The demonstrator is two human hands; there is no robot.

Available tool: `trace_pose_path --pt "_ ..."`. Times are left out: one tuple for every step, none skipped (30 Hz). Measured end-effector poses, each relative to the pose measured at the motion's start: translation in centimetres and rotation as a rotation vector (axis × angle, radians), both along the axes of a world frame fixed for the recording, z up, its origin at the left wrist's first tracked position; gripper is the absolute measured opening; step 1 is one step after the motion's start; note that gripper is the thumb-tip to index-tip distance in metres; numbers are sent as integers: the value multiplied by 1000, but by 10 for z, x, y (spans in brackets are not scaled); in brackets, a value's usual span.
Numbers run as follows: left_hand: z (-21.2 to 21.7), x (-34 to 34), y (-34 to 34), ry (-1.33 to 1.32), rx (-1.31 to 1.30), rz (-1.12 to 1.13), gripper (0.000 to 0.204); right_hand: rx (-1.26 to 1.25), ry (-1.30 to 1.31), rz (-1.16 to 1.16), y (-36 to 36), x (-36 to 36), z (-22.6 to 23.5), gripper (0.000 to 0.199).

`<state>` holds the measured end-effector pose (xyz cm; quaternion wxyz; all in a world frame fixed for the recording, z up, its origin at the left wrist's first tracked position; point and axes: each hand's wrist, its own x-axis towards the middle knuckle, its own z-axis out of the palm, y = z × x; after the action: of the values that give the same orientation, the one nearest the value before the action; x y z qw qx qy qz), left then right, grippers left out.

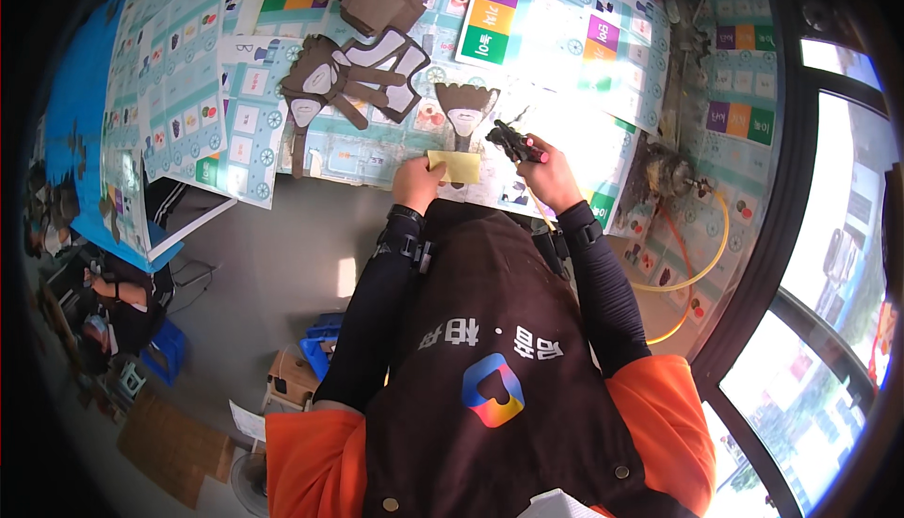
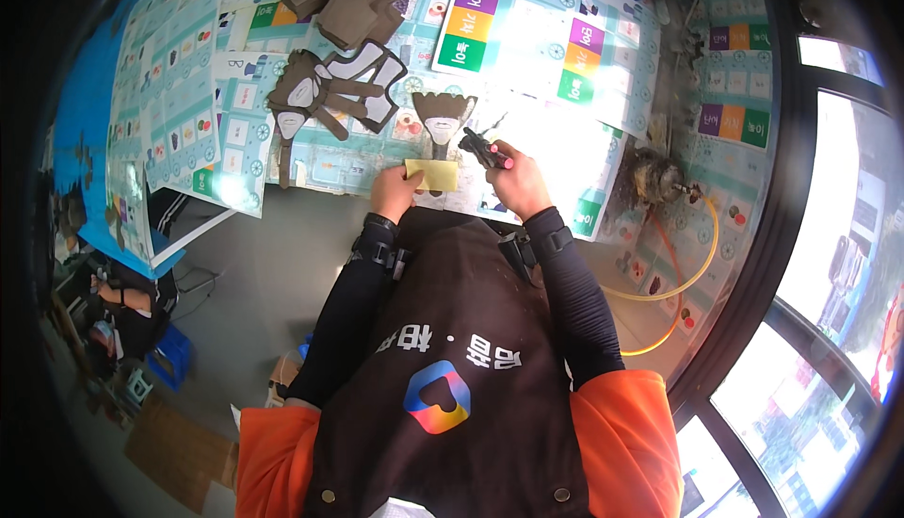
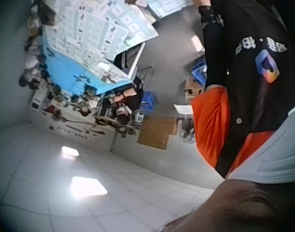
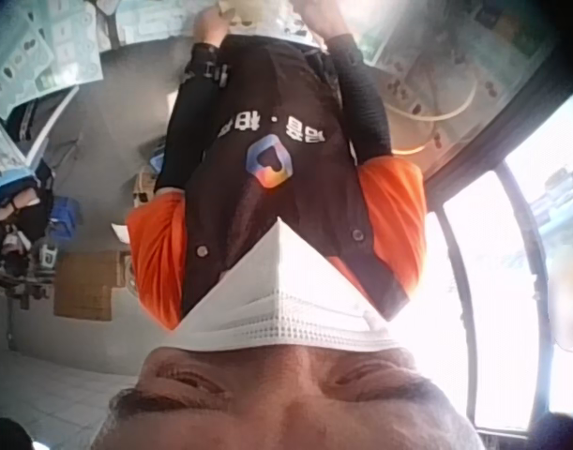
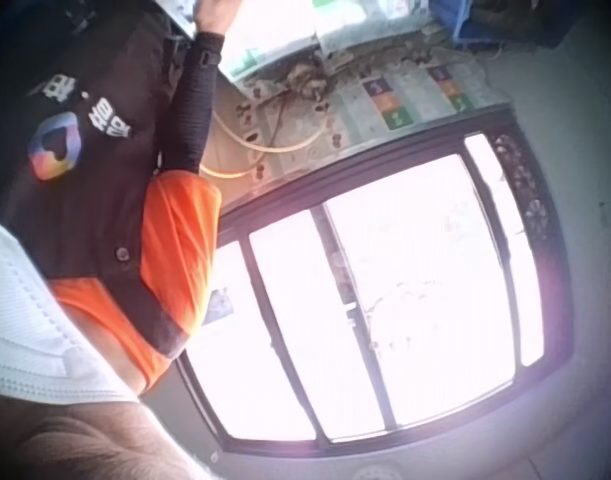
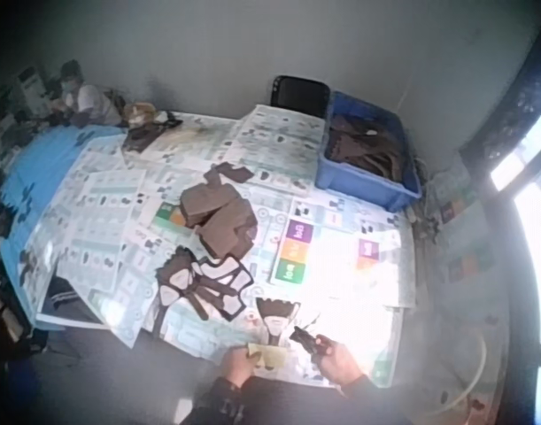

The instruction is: The recorder is using a spray glue gun to apply adhesive to small brown shoe components on a workstation.

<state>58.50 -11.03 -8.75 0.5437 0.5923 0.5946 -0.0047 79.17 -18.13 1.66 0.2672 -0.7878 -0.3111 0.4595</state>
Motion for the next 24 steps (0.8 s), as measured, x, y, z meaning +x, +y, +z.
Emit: trace_pose_path --pt "0 0 0 -30 -76 7 25 1 -32 34 4 -1 1 34" --pt "-1 0 1 -1 -19 23 25 -44 -92 60 8 -2 1 38" --pt "-1 0 1 14 -11 10 25 1 -64 71 13 -3 1 38" --pt "-2 -1 1 4 -64 -14 26 37 -100 102 19 -4 -1 39" --pt "-3 -1 1 29 -4 -1 26 -1 -163 117 24 -4 -2 40" --pt "-4 -1 0 31 -6 2 26 74 -134 135 28 -5 -4 40" --pt "-5 -2 0 6 -65 -7 27 98 -147 141 32 -5 -6 40" --pt "-7 -2 0 33 -9 8 27 77 -184 138 36 -5 -9 41" --pt "-8 -3 -1 36 -3 1 27 72 -185 136 41 -5 -11 35" --pt "-10 -3 -1 6 -49 -19 28 117 -159 152 45 -6 -13 35" --pt "-12 -4 -1 37 2 -1 28 138 -165 152 48 -6 -15 34" --pt "-14 -5 -1 21 46 -21 27 100 -196 132 52 -6 -16 33" --pt "-15 -6 -1 -24 20 -51 26 92 -201 124 54 -6 -16 32" --pt "-17 -7 -1 4 89 -35 26 153 -175 151 56 -6 -15 32" --pt "-18 -8 -2 -5 83 -37 26 147 -198 173 56 -6 -13 32" --pt "-19 -8 -2 -46 16 -51 26 77 -254 179 56 -6 -10 32" --pt "-20 -9 -2 -14 77 -32 26 142 -223 202 56 -6 -7 32" --pt "-21 -9 -2 -16 87 -35 26 108 -191 245 55 -6 -3 35" --pt "-21 -10 -3 -56 36 -48 26 19 -194 279 55 -7 0 38" --pt "-21 -10 -3 -17 96 -34 26 73 -160 292 57 -8 2 38" --pt "-21 -10 -3 -13 105 -37 26 86 -184 266 58 -9 3 37" --pt "-21 -10 -3 -46 40 -49 26 54 -235 234 60 -11 4 36" --pt "-21 -9 -2 -9 111 -41 26 98 -208 239 62 -12 5 36" --pt "-20 -9 -2 15 78 -34 27 119 -216 228 67 -12 5 35"
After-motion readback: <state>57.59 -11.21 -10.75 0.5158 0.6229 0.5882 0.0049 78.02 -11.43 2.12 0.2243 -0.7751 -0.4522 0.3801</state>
